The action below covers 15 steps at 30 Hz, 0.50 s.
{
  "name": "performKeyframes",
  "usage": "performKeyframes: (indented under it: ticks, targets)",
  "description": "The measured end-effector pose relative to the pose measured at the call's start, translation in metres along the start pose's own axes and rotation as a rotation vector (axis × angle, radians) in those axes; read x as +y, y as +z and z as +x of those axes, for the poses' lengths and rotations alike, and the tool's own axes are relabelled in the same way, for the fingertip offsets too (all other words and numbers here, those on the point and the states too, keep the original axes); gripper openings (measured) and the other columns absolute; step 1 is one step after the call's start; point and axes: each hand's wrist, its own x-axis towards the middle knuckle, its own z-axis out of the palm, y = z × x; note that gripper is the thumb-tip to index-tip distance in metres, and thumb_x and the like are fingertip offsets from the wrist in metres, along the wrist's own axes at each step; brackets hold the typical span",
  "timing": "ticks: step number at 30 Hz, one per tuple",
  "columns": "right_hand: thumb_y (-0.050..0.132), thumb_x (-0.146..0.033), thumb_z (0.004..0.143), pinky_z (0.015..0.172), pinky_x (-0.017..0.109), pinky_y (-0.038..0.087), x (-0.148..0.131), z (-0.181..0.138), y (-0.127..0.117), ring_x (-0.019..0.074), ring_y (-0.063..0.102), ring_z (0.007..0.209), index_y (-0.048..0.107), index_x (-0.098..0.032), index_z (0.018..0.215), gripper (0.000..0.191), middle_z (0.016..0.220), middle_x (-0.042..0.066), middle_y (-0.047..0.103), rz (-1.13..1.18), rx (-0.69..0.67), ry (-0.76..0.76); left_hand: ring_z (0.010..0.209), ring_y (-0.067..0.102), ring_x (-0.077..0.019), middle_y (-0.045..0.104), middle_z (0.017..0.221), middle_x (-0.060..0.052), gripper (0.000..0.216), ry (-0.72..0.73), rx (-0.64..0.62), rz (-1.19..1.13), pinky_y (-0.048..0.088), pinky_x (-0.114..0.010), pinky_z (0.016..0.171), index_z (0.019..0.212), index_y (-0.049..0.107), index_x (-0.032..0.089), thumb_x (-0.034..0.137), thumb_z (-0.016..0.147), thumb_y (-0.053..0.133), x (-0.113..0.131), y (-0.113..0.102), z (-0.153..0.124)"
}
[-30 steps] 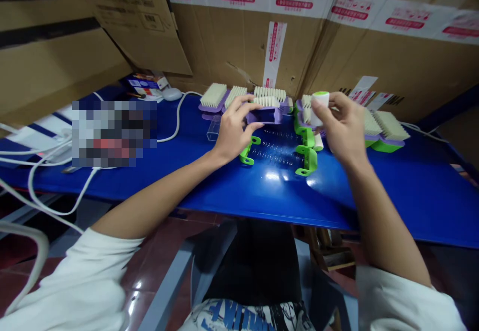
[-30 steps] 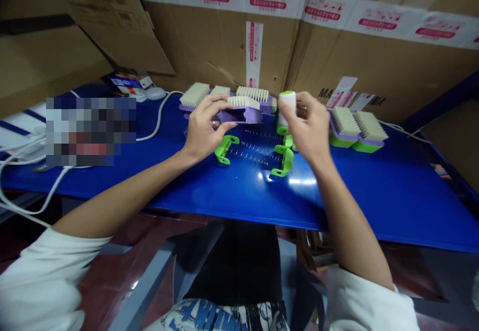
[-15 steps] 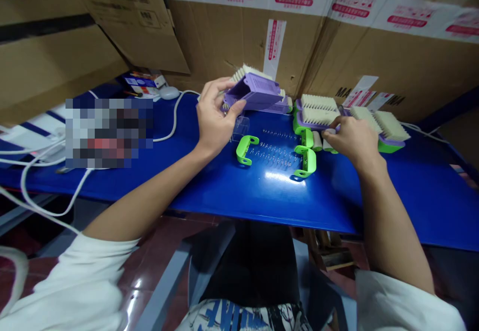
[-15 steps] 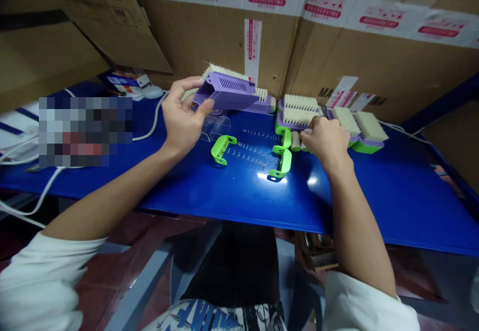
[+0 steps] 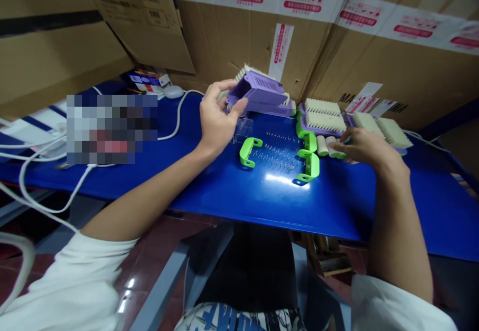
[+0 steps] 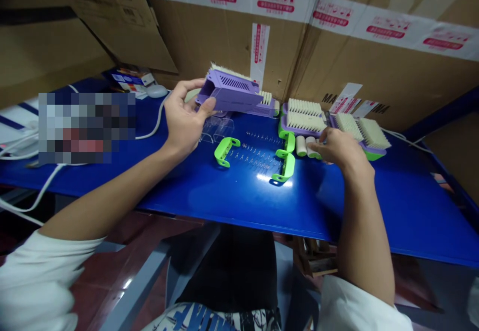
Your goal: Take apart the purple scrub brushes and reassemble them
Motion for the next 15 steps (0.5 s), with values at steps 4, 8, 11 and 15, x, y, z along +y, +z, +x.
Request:
performKeyframes:
  ticks: [4,8,11,15]
  targets:
    - [0.077,-0.055,0.108,0.074,0.037,0.056,0.0,0.004,0.006,0.0248,0.08,0.07,0.066,-0.023,0.109,0.034,0.083,0.01,0.083,0.002,-0.008,0.037,0.139,0.082,-0.0355,0.075,0.154,-0.013,0.073,-0.036,-0.029,-0.019,0.073,-0.053,0.12,0.141,0.073,0.028,0.085,0.097,0.084,-0.001,0.001,0.0]
    - [0.068,-0.064,0.112,0.075,0.037,0.055,0.003,0.006,0.011,0.0238,0.078,0.07,0.065,-0.025,0.113,0.04,0.087,0.008,0.083,-0.02,-0.004,0.01,0.14,0.082,-0.0365,0.072,0.158,-0.012,0.076,-0.049,-0.055,-0.024,0.077,-0.05,0.111,0.147,0.069,0.031,0.089,0.098,0.08,-0.005,0.002,-0.001]
    - [0.064,-0.063,0.114,0.083,0.043,0.057,0.001,0.002,0.007,0.0312,0.082,0.086,0.067,-0.024,0.108,0.04,0.094,0.015,0.084,-0.04,0.025,0.018,0.143,0.081,-0.0376,0.073,0.158,-0.012,0.078,-0.065,-0.073,-0.047,0.078,-0.049,0.11,0.149,0.066,0.031,0.089,0.098,0.079,-0.006,0.001,0.0]
    - [0.064,-0.059,0.114,0.097,0.054,0.058,-0.016,-0.011,0.005,0.0428,0.079,0.122,0.072,-0.022,0.104,0.039,0.121,0.03,0.083,0.123,0.484,-0.027,0.141,0.082,-0.0364,0.074,0.158,-0.013,0.072,-0.134,-0.135,-0.15,0.08,-0.048,0.104,0.145,0.068,0.032,0.085,0.099,0.083,-0.001,-0.002,0.003]
